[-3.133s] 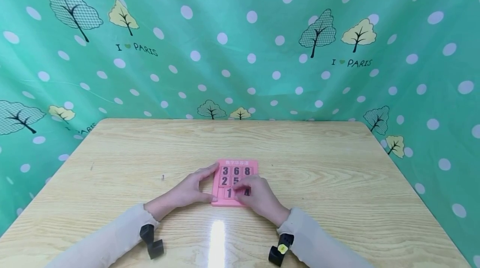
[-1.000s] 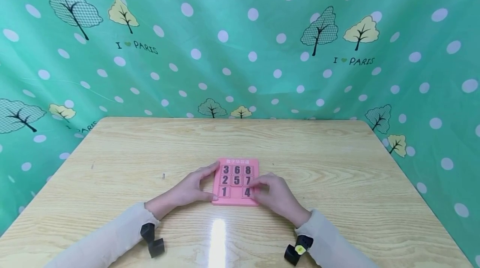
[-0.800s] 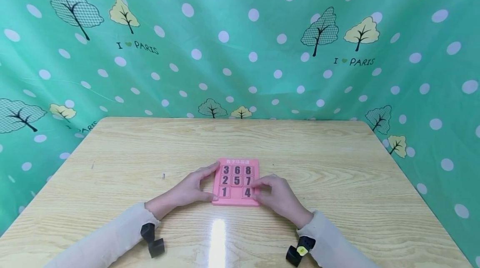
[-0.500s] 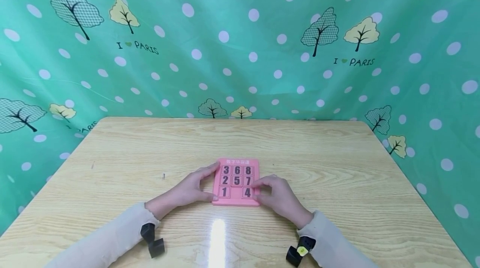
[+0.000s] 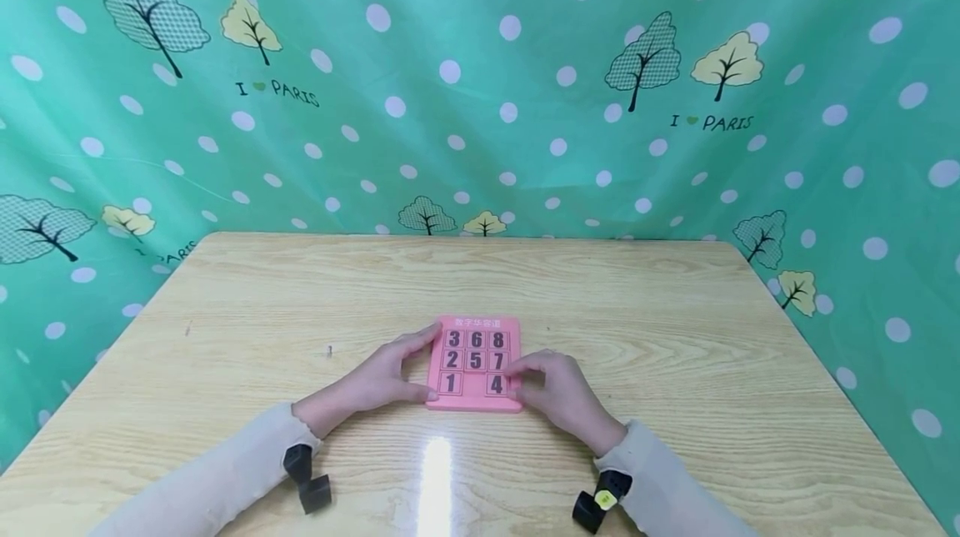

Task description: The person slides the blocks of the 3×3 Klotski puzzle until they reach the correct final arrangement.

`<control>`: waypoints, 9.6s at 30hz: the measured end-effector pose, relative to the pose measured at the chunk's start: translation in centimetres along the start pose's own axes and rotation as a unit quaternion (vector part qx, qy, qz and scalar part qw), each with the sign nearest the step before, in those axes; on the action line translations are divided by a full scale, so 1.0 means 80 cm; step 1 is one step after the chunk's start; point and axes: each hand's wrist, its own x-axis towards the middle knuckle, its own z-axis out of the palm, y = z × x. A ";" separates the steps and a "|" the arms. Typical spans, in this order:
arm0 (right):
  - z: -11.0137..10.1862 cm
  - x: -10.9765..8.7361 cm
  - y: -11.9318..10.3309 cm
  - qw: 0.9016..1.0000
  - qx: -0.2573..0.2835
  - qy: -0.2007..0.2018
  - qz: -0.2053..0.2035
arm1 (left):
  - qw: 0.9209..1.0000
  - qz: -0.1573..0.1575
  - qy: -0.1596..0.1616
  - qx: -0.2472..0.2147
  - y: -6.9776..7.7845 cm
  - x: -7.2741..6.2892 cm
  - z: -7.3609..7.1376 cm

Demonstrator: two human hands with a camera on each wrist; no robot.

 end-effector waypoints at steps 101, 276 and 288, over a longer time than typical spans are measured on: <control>-0.010 0.032 0.020 0.997 0.053 -0.051 -0.003 | 1.000 0.005 0.007 0.001 0.000 0.002 0.001; 0.009 0.077 -0.001 0.992 0.119 -0.011 0.038 | 1.000 0.000 -0.005 0.000 0.001 0.000 -0.001; 0.024 0.088 -0.003 0.989 0.144 -0.027 0.024 | 1.000 0.006 0.003 0.001 -0.001 0.000 0.000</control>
